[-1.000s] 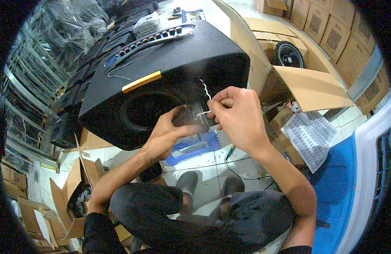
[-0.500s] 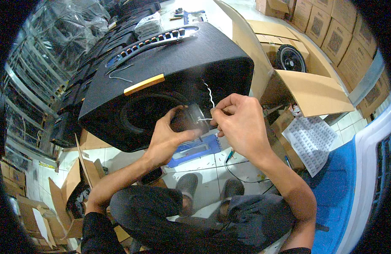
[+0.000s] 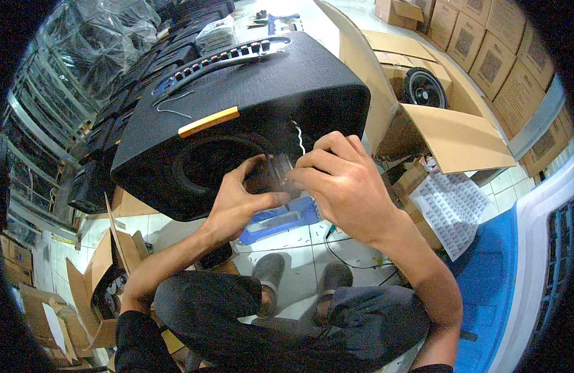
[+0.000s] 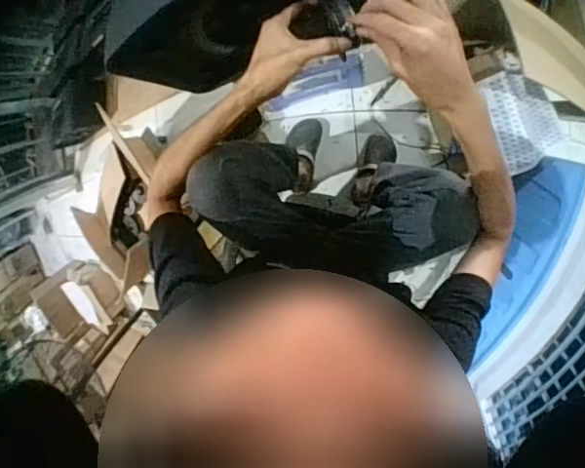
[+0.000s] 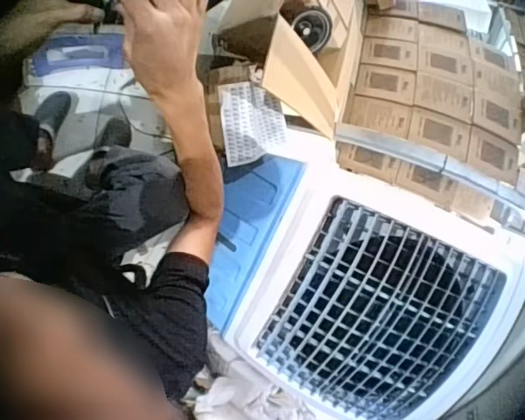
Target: The person retrieves a speaker driver from a box, places it into a port on a portable speaker, and secures it by soldering wires to the terminals. The person then adjusts the speaker and continues soldering connections.
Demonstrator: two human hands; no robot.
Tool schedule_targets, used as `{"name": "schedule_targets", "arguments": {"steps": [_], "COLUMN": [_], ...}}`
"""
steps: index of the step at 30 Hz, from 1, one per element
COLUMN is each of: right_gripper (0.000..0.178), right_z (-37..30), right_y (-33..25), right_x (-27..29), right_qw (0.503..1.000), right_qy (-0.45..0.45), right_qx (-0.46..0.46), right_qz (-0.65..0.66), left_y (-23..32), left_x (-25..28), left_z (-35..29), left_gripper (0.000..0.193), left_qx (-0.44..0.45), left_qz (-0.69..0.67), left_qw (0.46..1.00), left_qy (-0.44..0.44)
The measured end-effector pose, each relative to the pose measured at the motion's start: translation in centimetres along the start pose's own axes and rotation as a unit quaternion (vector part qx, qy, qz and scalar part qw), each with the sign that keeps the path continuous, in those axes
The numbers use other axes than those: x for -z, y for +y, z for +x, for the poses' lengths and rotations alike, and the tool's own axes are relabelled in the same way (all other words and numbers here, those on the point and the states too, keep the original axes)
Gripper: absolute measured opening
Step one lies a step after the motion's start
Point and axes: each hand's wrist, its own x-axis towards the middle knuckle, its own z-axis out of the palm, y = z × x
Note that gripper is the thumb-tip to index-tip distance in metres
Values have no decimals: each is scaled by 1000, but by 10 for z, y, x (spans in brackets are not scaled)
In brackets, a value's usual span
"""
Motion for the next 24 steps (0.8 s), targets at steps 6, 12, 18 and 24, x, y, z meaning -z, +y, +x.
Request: {"name": "schedule_targets", "arguments": {"steps": [6, 12, 18, 24], "right_gripper": [22, 22, 24, 18], "right_z": [0, 1, 3, -4], "right_y": [4, 5, 5, 8], "right_x": [-1, -5, -4, 9], "right_qw": [996, 992, 996, 962], "right_qy": [32, 38, 75, 156], "right_qx": [66, 99, 45, -170], "right_qz": [-42, -73, -8, 146], "left_y": [0, -4, -10, -24], "left_x": [0, 2, 1, 6], "left_z": [2, 3, 4, 5], "left_gripper": [67, 61, 68, 80], "left_qx": [19, 22, 54, 124], "left_qz": [-68, -111, -186, -310], "left_qw": [997, 992, 977, 927], "left_qy": [-33, -53, -89, -169]}}
